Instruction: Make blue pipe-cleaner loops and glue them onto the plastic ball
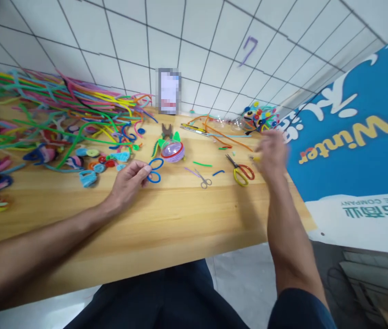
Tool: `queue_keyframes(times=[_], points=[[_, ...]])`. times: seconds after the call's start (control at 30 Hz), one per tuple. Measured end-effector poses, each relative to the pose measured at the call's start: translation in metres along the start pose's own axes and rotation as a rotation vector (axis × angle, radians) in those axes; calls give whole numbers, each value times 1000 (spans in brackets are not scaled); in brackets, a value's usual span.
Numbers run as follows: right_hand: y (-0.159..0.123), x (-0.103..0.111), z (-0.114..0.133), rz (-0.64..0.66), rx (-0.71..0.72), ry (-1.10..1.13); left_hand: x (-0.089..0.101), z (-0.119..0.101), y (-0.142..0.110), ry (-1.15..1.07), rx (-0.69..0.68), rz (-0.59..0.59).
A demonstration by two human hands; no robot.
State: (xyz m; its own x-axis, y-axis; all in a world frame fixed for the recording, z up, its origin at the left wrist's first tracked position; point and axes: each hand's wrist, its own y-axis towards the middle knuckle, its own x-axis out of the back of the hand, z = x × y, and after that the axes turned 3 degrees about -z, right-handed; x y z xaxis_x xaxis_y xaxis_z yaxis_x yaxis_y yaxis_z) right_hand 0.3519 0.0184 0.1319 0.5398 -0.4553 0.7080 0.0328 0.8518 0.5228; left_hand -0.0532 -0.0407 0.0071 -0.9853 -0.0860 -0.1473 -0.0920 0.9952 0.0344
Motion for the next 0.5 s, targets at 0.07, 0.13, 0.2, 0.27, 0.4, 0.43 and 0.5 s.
queue_keyframes(times=[0.07,0.13,0.2,0.27,0.4,0.43,0.5], points=[[-5,-30,-15,16,-64,-60,0,-2,-1,16,14,12],[-7,-42,-21,30,-86,-99,-1,-4,-3,40,28,26],[-10,-42,-12,11,-56,-57,-1,-4,-4,55,41,40],[-17,-43,9,31,-26,74,-2,-4,-5,65,48,47],[-45,-69,70,340,-57,324,-4,-2,-8,97,52,71],[-53,-79,84,420,-56,356,-4,-1,-9,109,50,81],[-69,-100,107,535,-38,413,-5,-1,-10,135,38,113]])
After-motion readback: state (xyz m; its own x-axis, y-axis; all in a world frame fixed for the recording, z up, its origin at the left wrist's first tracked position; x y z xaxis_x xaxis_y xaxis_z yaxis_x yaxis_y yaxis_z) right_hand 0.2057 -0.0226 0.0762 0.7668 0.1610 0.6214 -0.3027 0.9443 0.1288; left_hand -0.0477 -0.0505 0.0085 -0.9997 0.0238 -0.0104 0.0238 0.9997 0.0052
